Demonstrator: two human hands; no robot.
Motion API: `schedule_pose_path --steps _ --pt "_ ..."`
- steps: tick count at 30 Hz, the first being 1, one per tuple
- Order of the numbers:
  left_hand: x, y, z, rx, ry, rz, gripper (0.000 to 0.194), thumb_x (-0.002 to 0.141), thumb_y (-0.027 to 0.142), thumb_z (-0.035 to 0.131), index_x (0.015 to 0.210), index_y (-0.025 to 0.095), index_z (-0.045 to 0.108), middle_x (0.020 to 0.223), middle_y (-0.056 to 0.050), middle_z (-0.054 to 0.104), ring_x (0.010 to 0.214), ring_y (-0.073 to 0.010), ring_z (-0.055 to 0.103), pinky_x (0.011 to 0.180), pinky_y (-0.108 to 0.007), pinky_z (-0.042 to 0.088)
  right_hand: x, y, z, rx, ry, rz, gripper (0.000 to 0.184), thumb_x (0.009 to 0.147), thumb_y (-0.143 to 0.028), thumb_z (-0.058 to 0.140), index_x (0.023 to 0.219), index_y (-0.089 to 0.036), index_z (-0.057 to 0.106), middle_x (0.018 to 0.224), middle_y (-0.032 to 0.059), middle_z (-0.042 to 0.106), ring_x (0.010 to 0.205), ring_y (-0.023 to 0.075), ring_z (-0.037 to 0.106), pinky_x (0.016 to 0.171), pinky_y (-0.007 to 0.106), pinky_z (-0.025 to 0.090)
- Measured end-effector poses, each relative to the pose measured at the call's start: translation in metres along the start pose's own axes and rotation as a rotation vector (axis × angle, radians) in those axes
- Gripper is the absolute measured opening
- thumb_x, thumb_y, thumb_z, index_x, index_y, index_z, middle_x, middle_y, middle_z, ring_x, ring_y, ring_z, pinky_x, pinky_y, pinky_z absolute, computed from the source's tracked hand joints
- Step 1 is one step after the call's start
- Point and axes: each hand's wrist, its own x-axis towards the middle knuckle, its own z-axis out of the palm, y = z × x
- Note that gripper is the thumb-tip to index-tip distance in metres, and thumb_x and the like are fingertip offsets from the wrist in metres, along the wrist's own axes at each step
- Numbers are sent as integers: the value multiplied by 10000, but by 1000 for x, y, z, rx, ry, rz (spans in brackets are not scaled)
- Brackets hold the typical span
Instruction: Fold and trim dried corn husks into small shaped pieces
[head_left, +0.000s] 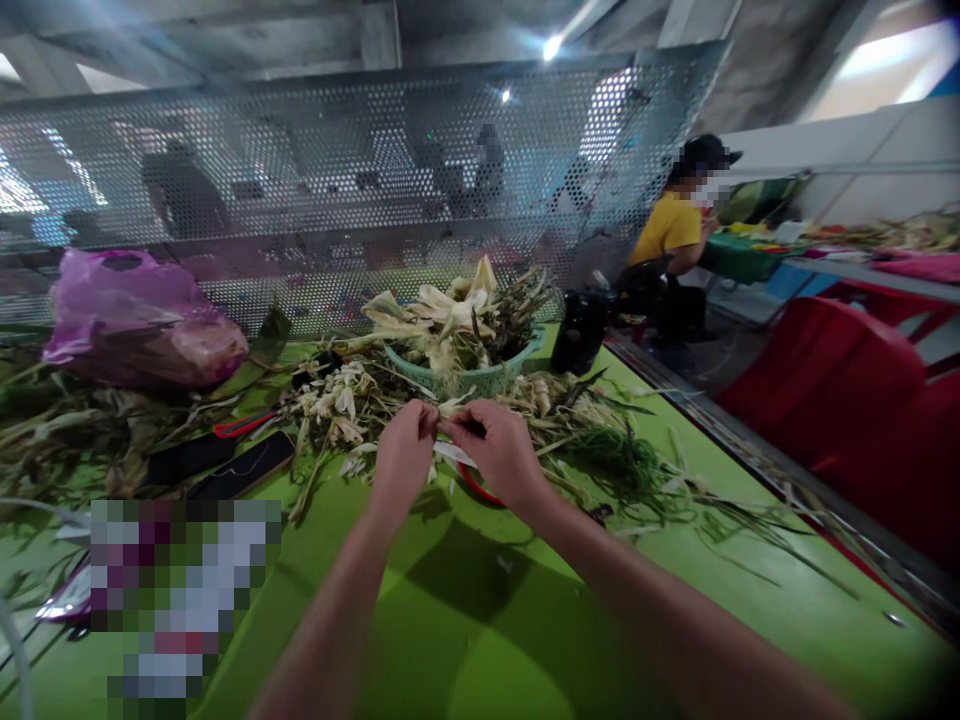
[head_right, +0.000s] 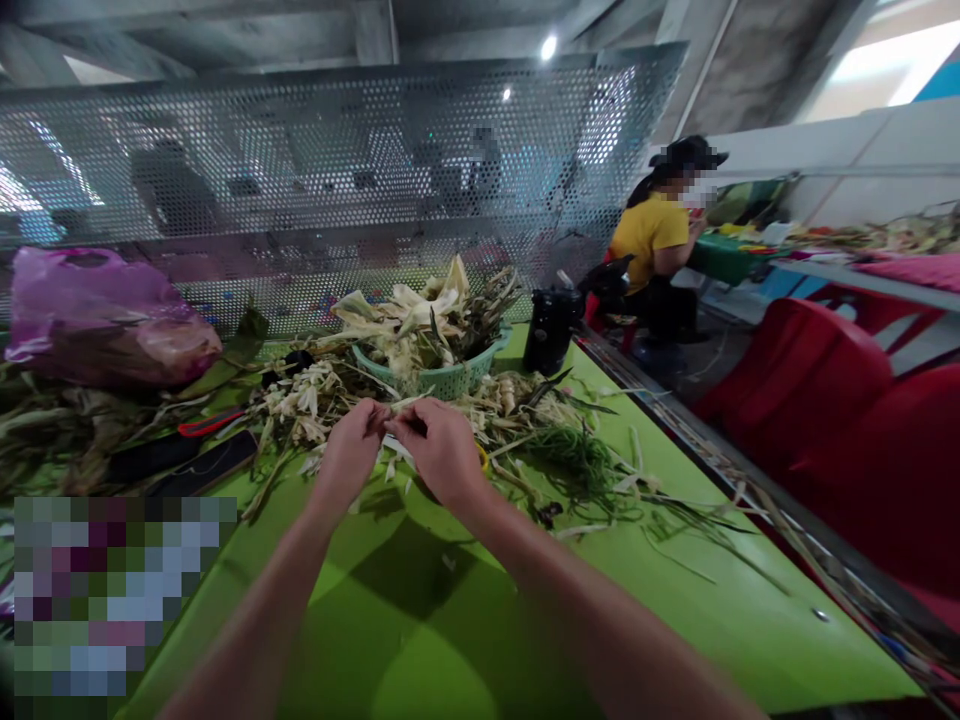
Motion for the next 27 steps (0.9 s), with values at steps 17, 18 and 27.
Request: schedule_pose_path --steps 17,18,27 --pt "-1 10 -9 -204 -465 157 153 838 245 512 800 192 651 834 -32 616 801 -161 524 736 -247 371 29 18 -45 88 -286 33 200 793 -365 635 782 -165 636 748 23 642 692 145 555 626 248 394" --pt "-2 12 -9 -298 -489 113 144 832 261 529 809 187 651 837 -27 616 799 -152 523 731 -240 376 30 21 -45 194 -330 124 238 771 -397 650 773 -160 634 699 12 626 629 130 530 576 238 376" --pt "-5 17 -14 -940 -400 -356 270 737 414 672 779 157 598 640 33 487 485 -31 347 478 -160 286 22 22 -32 783 -445 472 326 648 -426 742 802 -161 631 665 -1 602 510 82 445 469 213 320"
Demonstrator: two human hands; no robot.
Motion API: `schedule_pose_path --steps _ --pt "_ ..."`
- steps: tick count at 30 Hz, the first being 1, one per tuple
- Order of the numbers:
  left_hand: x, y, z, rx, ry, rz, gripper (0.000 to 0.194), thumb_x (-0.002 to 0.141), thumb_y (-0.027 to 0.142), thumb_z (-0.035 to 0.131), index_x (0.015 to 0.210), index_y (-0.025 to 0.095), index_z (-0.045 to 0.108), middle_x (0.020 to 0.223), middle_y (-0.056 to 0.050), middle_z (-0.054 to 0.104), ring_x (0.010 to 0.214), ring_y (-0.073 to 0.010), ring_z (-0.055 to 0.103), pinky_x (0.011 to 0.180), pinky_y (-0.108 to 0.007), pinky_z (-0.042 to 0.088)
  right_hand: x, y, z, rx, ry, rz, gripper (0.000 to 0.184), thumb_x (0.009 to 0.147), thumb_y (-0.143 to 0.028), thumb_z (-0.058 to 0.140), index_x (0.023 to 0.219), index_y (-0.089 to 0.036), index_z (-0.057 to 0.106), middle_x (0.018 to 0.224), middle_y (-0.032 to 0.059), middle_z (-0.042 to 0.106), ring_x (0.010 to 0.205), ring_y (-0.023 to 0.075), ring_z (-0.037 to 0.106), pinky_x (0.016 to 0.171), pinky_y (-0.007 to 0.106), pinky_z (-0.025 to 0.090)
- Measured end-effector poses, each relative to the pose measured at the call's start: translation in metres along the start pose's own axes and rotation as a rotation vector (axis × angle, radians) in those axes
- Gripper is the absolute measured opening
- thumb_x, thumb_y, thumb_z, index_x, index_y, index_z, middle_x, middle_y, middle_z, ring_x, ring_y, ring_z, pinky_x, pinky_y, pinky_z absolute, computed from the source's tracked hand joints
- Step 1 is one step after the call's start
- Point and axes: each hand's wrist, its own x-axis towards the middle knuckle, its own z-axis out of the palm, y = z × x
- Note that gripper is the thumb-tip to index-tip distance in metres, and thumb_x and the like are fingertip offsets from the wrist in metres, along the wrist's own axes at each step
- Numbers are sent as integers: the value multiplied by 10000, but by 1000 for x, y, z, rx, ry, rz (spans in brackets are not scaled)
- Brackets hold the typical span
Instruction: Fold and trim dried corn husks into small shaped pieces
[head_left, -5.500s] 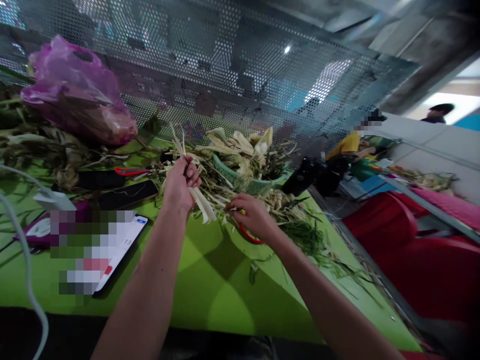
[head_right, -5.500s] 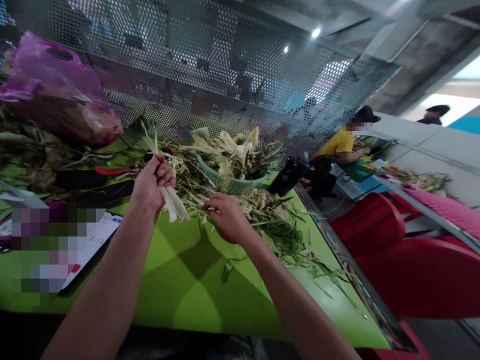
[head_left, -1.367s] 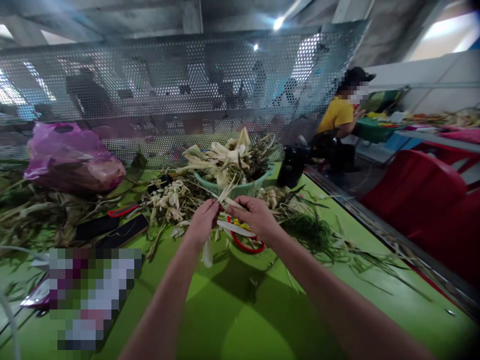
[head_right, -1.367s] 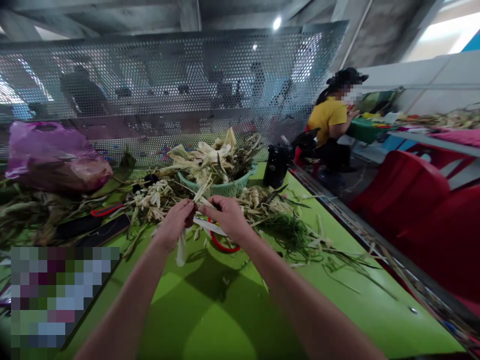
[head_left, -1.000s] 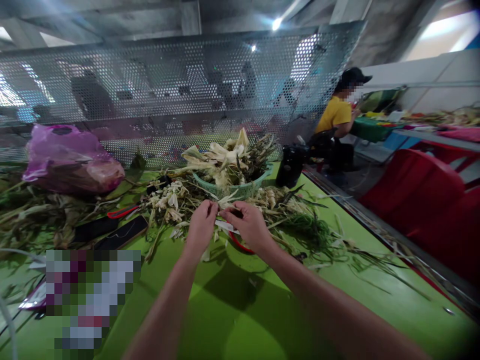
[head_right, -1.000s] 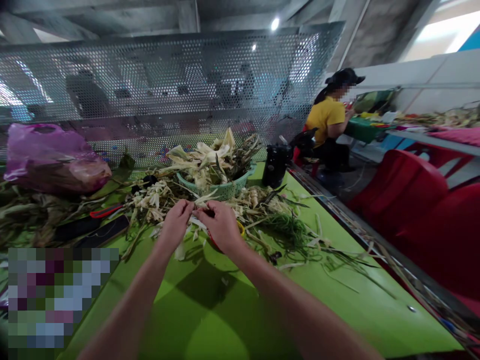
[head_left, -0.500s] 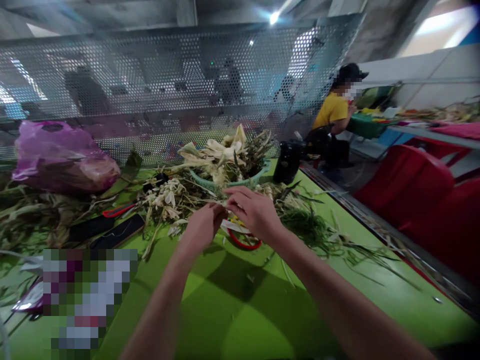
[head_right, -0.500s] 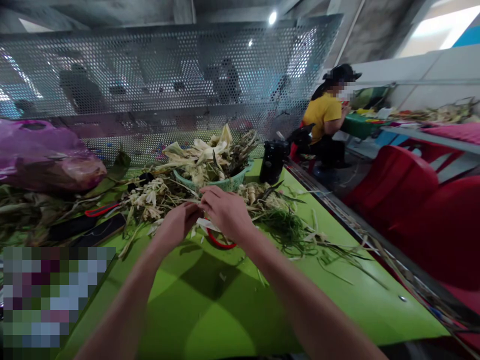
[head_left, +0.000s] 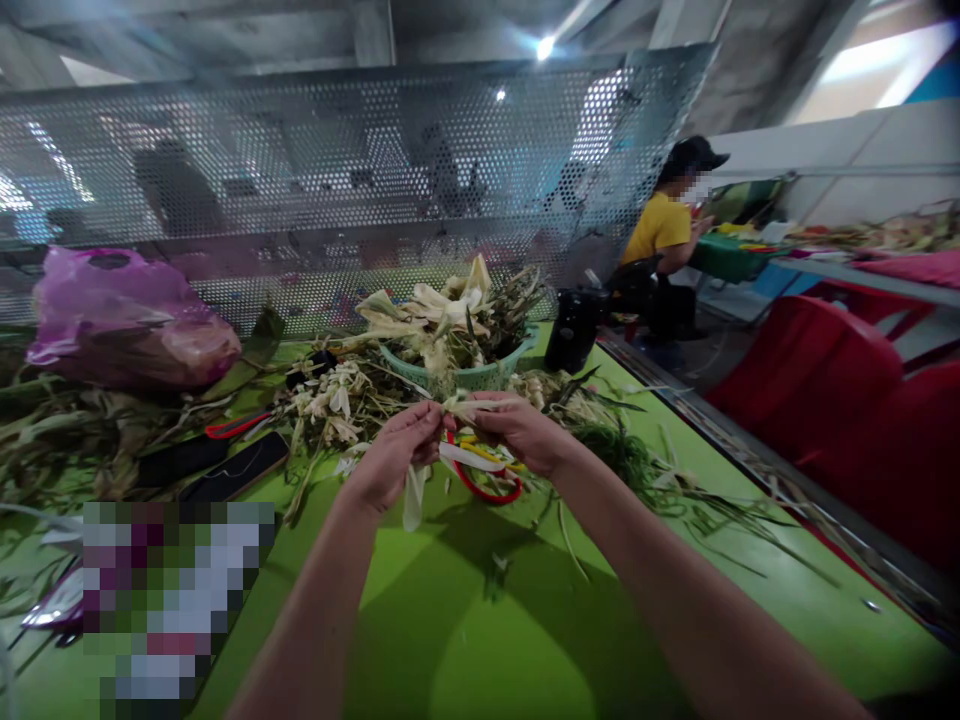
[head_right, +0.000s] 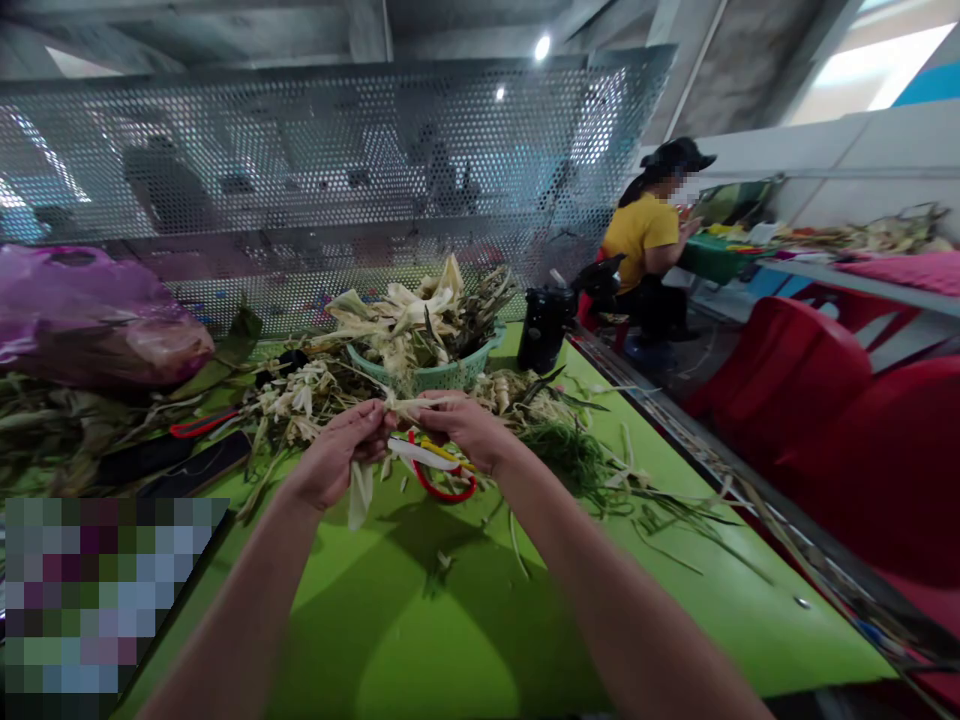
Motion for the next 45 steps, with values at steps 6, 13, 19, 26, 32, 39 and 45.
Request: schedule_pose_path --steps 6,13,19,26,32,39,45 --pt "8 -4 -3 11 95 51 263 722 395 679 756 162 562 627 49 475 449 -21 291 439 -157 215 3 3 10 -10 56 -57 264 640 -379 752 738 -162 638 597 -40 527 465 58 351 443 206 262" --pt "15 -10 -4 237 287 187 208 741 371 623 746 165 597 591 54 460 494 -56 327 465 -189 231 2 2 28 5 95 -75 335 593 -440 773 656 -170 587 607 -37 504 514 77 379 471 217 283" --pt "18 -14 -6 192 342 185 220 714 367 636 771 159 595 600 59 479 488 -52 342 466 -191 244 -2 3 33 -86 128 -56 359 633 -457 755 618 -164 547 519 -63 444 449 56 298 424 213 189" --pt "16 -10 -5 147 342 157 213 692 346 660 752 154 592 562 71 479 462 -42 355 448 -177 254 0 2 25 -119 171 -130 307 718 -449 685 801 -156 647 684 -5 589 499 67 394 452 209 290" --pt "11 -5 1 57 241 57 208 654 321 686 734 154 592 547 63 497 432 -42 376 432 -172 265 6 6 15 -122 362 -218 264 718 -422 662 744 -161 632 646 -2 582 476 68 365 442 215 281" --pt "12 -8 -2 130 228 43 199 671 318 674 709 139 596 527 65 441 425 -22 302 418 -158 194 9 7 4 -147 550 -296 246 717 -365 643 853 -164 603 673 -14 538 498 75 380 454 207 312" --pt "18 -12 -8 130 356 106 248 652 371 678 719 149 590 549 68 447 438 -32 304 425 -173 191 -1 -4 11 -291 686 -481 188 787 -345 615 896 -200 567 760 -17 526 543 83 406 480 213 335"
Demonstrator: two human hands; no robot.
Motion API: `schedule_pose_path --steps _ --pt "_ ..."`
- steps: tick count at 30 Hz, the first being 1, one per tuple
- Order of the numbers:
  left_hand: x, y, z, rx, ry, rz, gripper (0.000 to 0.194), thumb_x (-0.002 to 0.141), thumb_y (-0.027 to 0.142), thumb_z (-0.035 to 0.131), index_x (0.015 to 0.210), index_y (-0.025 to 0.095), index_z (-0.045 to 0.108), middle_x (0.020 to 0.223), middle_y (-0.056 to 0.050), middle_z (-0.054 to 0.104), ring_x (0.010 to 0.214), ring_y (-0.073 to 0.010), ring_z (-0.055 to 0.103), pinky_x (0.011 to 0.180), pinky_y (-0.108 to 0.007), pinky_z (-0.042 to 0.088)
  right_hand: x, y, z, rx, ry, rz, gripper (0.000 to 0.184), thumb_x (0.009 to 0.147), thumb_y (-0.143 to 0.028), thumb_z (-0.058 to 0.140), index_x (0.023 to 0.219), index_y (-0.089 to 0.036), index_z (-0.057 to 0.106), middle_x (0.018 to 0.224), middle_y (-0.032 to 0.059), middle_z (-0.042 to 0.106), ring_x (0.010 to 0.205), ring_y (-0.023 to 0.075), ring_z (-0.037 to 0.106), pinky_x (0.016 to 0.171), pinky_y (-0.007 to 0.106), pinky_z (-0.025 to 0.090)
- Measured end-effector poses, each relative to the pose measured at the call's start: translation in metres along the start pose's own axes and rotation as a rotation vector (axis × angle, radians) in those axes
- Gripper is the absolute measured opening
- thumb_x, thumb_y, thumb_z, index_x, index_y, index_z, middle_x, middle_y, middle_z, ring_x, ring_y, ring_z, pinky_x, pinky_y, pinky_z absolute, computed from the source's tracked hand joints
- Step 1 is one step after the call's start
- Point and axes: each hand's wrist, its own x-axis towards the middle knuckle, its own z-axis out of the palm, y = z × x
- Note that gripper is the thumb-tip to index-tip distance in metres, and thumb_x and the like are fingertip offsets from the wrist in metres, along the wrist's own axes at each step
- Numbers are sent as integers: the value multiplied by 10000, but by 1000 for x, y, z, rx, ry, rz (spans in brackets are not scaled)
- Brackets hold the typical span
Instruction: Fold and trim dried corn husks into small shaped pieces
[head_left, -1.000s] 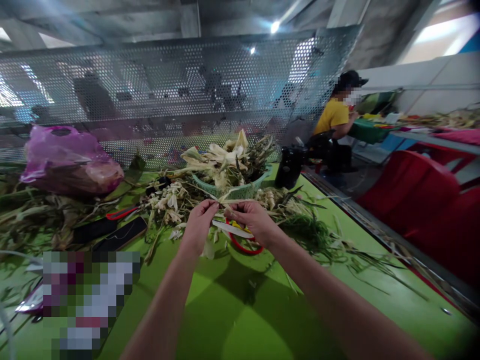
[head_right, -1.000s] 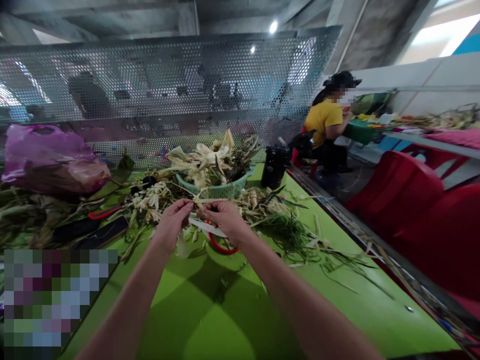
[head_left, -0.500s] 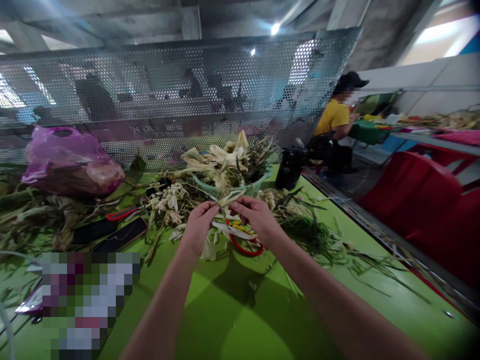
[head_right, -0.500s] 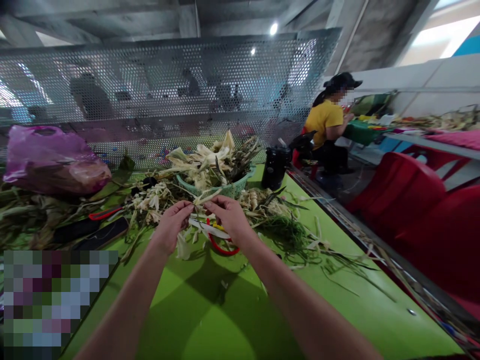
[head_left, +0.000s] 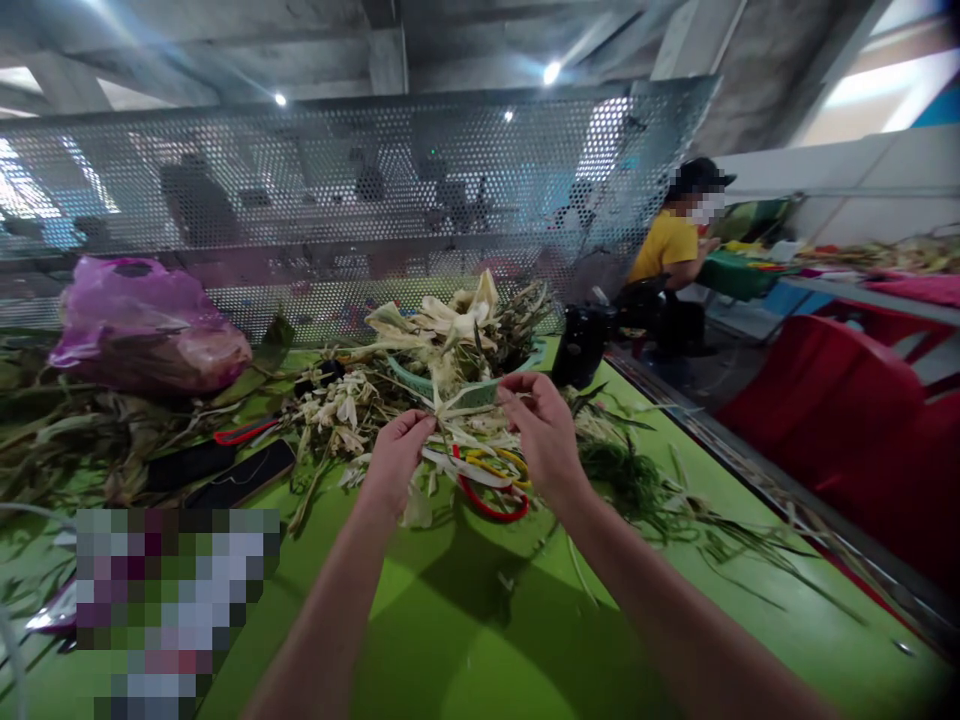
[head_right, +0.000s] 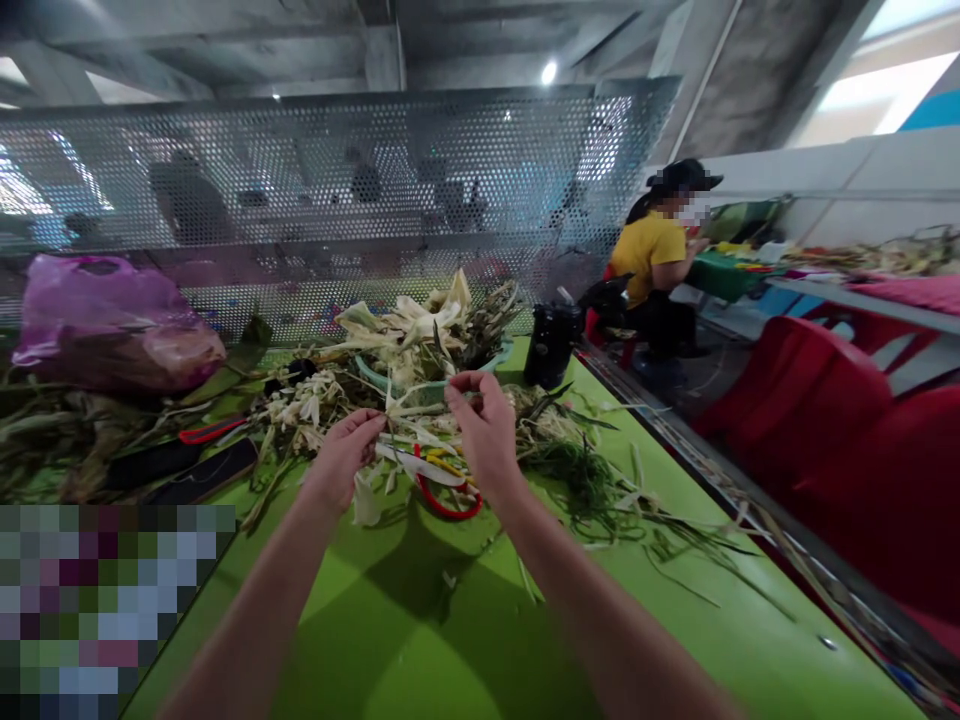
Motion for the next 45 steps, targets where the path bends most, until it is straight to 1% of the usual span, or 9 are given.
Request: schedule_pose_path --steps 7,12,15,21,25,28,34,40,45 --pt "2 -2 -3 156 91 161 200 724 357 599 725 157 595 609 47 497 537 -73 379 520 -197 289 -20 -18 11 38 -85 -13 144 826 -336 588 875 -203 561 716 -32 512 513 73 442 474 210 367" --pt "0 -2 -3 419 100 312 170 794 306 520 740 163 595 641 34 515 607 -102 429 585 -211 332 -24 -10 19 286 -415 424 242 739 -309 669 908 -189 545 731 -12 602 530 105 585 533 244 464" --pt "0 -2 -2 508 87 330 161 809 291 501 748 169 587 651 30 531 599 -107 446 586 -215 347 -25 3 24 379 -477 563 274 672 -283 722 870 -178 563 743 1 628 606 125 626 623 273 498" --pt "-1 -5 -3 810 91 462 145 836 233 476 790 182 604 784 -16 615 722 -146 537 660 -240 384 -22 7 19 -29 -482 151 96 759 -268 639 759 -173 624 670 -7 590 586 122 548 586 257 446" --pt "-4 -4 -4 1097 -23 541 197 868 209 428 813 183 616 842 -57 638 789 -178 562 708 -272 388 -17 -7 7 -469 -473 -299 90 831 -192 573 818 -188 662 839 43 638 775 165 594 704 273 435" --pt "-5 -3 -5 1232 -139 512 222 880 247 421 813 178 621 827 -73 635 776 -192 568 696 -284 388 -11 -12 0 -553 -579 -458 125 843 -131 545 835 -184 658 1056 73 636 920 171 605 790 273 439" --pt "-7 1 -5 1120 -405 442 193 849 218 459 851 204 652 868 -39 654 805 -171 579 723 -263 406 5 -7 -11 -485 -666 -427 107 833 -122 564 818 -194 641 1125 54 637 1032 160 595 870 276 438" --pt "-9 3 -4 1062 -415 374 187 839 250 468 817 193 645 810 -43 674 751 -175 587 680 -264 410 4 -19 -18 -506 -709 -453 128 839 -132 538 787 -193 637 1334 58 528 1127 192 557 875 297 421" --pt "-9 2 -6 1034 -359 357 176 817 228 473 811 200 646 816 -51 677 750 -187 582 665 -274 399 2 -15 -14 -523 -740 -316 116 853 -167 519 858 -203 630 789 -1 674 710 138 593 657 227 397"
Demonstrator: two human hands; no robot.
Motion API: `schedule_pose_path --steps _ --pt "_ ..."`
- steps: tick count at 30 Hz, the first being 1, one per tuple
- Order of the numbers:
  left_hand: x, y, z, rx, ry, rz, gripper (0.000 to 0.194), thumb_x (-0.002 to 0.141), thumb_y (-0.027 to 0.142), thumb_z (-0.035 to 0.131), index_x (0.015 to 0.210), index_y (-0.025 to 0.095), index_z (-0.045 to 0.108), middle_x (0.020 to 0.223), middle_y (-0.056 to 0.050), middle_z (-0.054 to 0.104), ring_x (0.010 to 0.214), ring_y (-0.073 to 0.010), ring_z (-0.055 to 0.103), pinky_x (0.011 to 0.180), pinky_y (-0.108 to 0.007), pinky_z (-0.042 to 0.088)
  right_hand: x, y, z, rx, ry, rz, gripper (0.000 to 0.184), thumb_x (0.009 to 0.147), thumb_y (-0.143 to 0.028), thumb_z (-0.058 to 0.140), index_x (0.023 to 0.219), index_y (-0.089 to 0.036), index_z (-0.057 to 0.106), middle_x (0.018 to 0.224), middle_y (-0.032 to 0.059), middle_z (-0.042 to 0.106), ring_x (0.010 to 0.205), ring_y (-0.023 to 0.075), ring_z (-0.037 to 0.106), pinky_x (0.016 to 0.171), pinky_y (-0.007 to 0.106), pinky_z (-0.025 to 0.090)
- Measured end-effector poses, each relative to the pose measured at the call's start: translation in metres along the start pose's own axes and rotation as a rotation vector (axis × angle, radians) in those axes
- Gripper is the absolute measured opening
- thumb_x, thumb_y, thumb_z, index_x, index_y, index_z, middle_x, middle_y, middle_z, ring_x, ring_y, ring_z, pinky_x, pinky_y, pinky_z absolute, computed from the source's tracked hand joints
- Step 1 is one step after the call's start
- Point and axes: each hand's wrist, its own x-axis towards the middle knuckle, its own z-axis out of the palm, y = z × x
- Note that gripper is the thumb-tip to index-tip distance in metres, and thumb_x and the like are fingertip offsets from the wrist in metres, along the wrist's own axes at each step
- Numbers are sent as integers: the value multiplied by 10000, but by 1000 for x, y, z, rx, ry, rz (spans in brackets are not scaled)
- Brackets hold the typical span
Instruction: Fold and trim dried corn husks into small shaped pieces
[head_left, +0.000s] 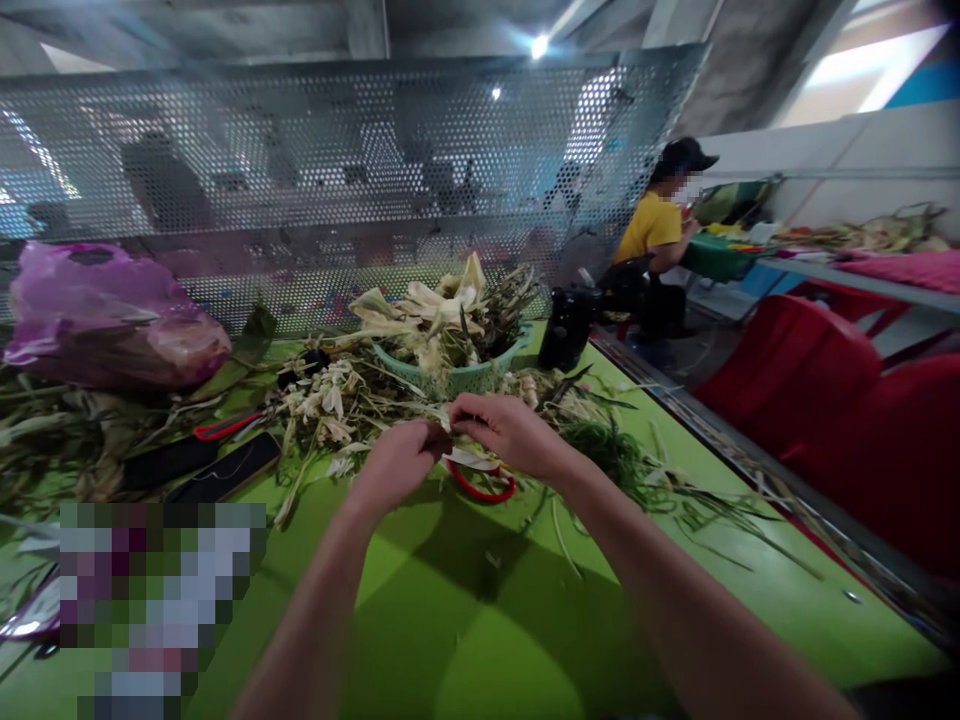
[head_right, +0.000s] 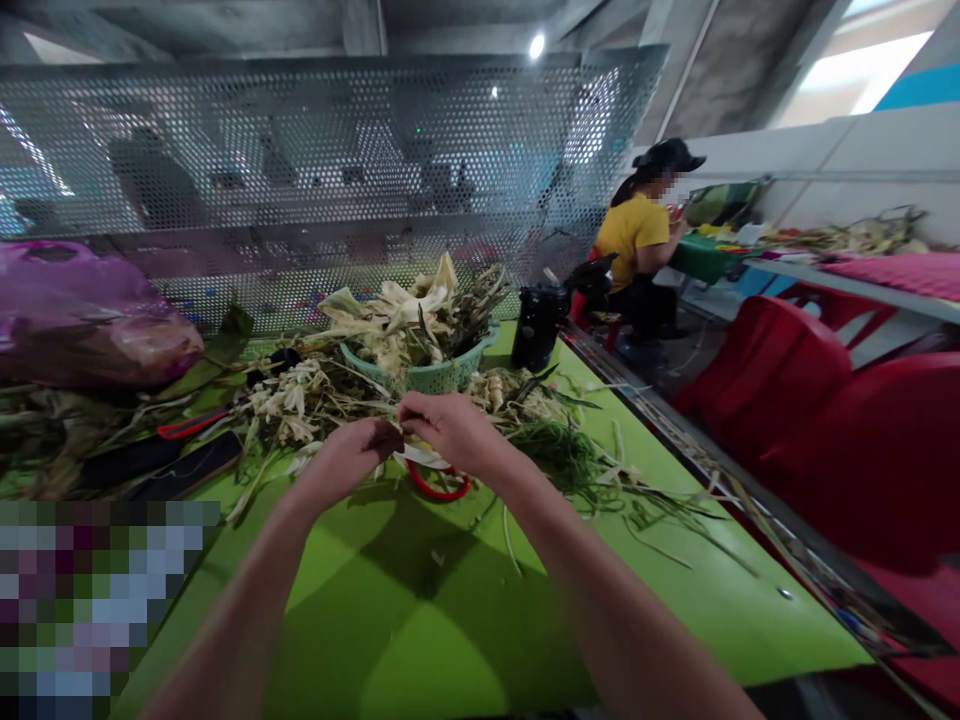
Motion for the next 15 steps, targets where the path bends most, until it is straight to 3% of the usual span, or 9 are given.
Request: schedule_pose_path --steps 4,9,12,15 --pt "-1 3 -2 -74 -8 40 187 812 225 476 763 204 655 777 -35 652 747 -179 559 685 -271 392 2 11 2 128 6 92 79 837 -201 538 829 -187 616 721 -10 616 654 120 532 598 210 366" --pt "-2 8 -5 -593 -109 7 191 796 331 563 808 173 668 786 -31 639 739 -151 548 678 -242 408 3 16 2 556 -113 249 150 814 -325 580 799 -175 587 641 -35 537 505 79 429 467 185 321" --pt "0 9 -5 -844 -19 -120 272 766 417 608 853 161 640 724 -9 597 616 -104 491 577 -204 376 3 11 7 752 -52 297 208 777 -371 633 773 -170 577 615 -42 534 499 74 426 468 190 315" --pt "3 6 -2 -902 130 -167 271 768 434 601 819 168 601 680 18 553 579 -83 449 556 -185 359 4 7 16 823 56 311 243 711 -376 710 733 -168 585 591 -48 535 518 82 455 486 203 328"
